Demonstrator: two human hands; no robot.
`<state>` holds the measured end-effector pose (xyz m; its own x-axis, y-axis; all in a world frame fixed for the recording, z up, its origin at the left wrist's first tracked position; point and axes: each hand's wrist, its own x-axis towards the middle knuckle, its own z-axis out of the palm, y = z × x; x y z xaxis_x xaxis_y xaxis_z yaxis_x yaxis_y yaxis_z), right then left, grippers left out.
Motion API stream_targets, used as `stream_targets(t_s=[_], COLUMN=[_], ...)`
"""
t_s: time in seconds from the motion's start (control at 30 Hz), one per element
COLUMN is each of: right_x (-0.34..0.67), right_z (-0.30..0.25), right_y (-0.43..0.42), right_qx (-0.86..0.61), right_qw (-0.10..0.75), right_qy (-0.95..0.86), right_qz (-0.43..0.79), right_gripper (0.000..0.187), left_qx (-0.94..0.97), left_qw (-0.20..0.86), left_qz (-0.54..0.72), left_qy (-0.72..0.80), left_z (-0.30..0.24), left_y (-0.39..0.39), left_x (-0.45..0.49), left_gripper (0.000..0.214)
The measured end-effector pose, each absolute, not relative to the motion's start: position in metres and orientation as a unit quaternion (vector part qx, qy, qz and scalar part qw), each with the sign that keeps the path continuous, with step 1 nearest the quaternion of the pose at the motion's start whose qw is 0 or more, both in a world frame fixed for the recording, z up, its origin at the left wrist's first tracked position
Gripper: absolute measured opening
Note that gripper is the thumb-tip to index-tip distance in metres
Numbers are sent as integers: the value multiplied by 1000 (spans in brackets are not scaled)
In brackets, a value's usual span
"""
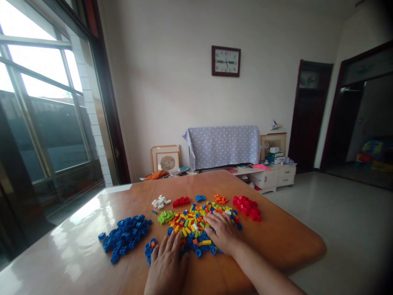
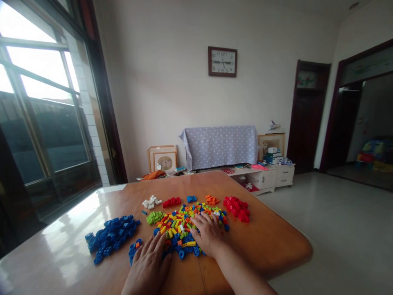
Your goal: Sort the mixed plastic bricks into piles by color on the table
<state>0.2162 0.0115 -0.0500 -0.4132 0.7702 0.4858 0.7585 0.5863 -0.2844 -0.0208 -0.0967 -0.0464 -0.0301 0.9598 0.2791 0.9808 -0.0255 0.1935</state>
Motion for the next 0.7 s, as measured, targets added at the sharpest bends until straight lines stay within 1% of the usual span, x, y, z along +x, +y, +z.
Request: stream_targets(t_s=[0.1, 0.27, 0.53, 0.7], right_x=[217, 219, 220, 222], right_z=[-48, -48, -60, -66], right_y=[12, 13, 19, 25], right_qx=[-452, -432, -441, -445], right_qw=[252, 241, 295, 319], right_qy=[-855, -867, -847, -836], right_qz=[39, 58, 23, -7], right_gripper=[41, 40, 31, 34], left_qx=[-700, -705, -699, -698], left_qw=[30, 35, 40, 46], left_qz=[-171, -183, -189, -192], left_qy=[-693, -685, -689, -689], left_z=[-46, -43, -38, -37], left_y=[-98, -102, -106, -107], left_x=[-20, -20, -17, -16], left_gripper=[60, 55, 55, 57])
